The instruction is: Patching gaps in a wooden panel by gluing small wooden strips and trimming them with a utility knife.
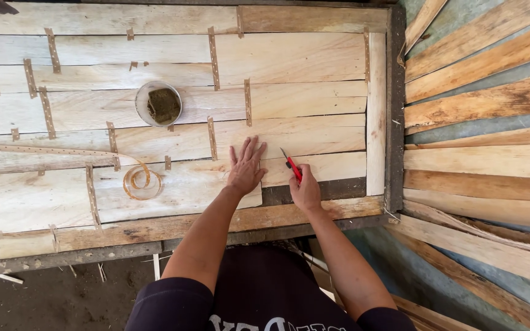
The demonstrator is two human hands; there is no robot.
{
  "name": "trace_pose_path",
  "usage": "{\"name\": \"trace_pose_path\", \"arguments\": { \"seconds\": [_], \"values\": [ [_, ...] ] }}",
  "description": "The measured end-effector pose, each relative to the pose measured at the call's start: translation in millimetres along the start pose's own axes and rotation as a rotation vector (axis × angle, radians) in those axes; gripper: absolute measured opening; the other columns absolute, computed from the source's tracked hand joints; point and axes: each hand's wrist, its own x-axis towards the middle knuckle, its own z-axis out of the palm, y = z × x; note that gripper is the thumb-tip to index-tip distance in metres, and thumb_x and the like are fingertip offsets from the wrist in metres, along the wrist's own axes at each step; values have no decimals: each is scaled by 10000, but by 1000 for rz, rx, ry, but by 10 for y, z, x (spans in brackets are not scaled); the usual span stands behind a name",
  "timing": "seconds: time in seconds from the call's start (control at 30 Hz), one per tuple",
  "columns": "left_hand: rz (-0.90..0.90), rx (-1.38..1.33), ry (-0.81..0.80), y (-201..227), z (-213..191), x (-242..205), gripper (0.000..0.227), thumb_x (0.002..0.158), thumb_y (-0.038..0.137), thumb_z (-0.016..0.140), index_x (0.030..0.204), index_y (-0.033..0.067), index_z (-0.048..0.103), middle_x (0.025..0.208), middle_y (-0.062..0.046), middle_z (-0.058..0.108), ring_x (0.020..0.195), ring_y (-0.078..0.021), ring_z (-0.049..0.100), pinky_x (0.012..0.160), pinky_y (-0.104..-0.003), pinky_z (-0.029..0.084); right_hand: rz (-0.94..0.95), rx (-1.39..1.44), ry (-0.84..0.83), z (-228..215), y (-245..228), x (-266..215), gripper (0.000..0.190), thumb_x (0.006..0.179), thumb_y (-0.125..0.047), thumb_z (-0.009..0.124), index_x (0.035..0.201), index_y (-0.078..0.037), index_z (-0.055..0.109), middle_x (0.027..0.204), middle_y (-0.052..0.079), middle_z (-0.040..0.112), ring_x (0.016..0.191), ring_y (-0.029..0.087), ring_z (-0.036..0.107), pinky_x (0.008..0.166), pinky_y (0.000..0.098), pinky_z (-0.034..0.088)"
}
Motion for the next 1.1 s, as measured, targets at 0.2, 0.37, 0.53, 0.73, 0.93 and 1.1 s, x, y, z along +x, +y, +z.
{"name": "trace_pose_path", "arguments": {
  "seconds": [0.2, 0.37, 0.53, 0.73, 0.93, 1.1],
  "values": [
    [10, -17, -10, -26, 11, 24, 809, 953, 331, 649, 1630, 210, 224, 1730, -47, 37, 1593, -252, 4, 1250, -609, -55, 85, 58, -25, -32, -115, 37, 457, 877, -289, 786, 1162, -54, 517, 965, 132, 736, 802, 317, 719, 731, 442, 550],
    [11, -28, -5, -43, 37, 21, 804, 962, 319, 645, 1635, 212, 218, 1731, -42, 36, 1595, -255, 3, 1251, -609, -52, 130, 9, -31, -10, -114, 71, 500, 867, -298, 830, 1169, -44, 524, 943, 144, 727, 809, 314, 704, 736, 439, 541],
    [7, -39, -16, -61, 15, 33, 844, 941, 319, 674, 1636, 225, 203, 1735, -31, 32, 1600, -246, 3, 1259, -594, -56, 84, 42, 12, 44, -48, 82, 495, 847, -294, 834, 1144, -44, 528, 973, 120, 733, 824, 297, 716, 732, 436, 546],
    [-33, -88, -22, -5, -69, 22, 1016, 877, 317, 724, 1659, 180, 90, 1732, -18, 27, 1599, -221, 0, 1273, -573, -65, 101, 49, 23, 45, -34, 88, 508, 834, -313, 852, 1130, -45, 539, 942, 121, 731, 821, 295, 715, 743, 429, 549],
    [-4, -8, -53, -48, -28, 38, 962, 936, 367, 678, 1652, 180, 61, 1739, -37, -43, 1600, -220, -37, 1260, -582, -64, 102, 35, -19, 29, -22, 91, 483, 852, -318, 839, 1116, -45, 541, 945, 127, 731, 823, 287, 715, 746, 428, 549],
    [-2, 71, -85, -72, 22, 56, 902, 984, 412, 589, 1652, 167, 34, 1738, -47, -66, 1598, -227, -44, 1255, -598, -36, 45, 108, -22, 43, 24, 104, 452, 853, -303, 816, 1096, -44, 537, 992, 111, 741, 847, 260, 739, 746, 414, 557]
  ]
}}
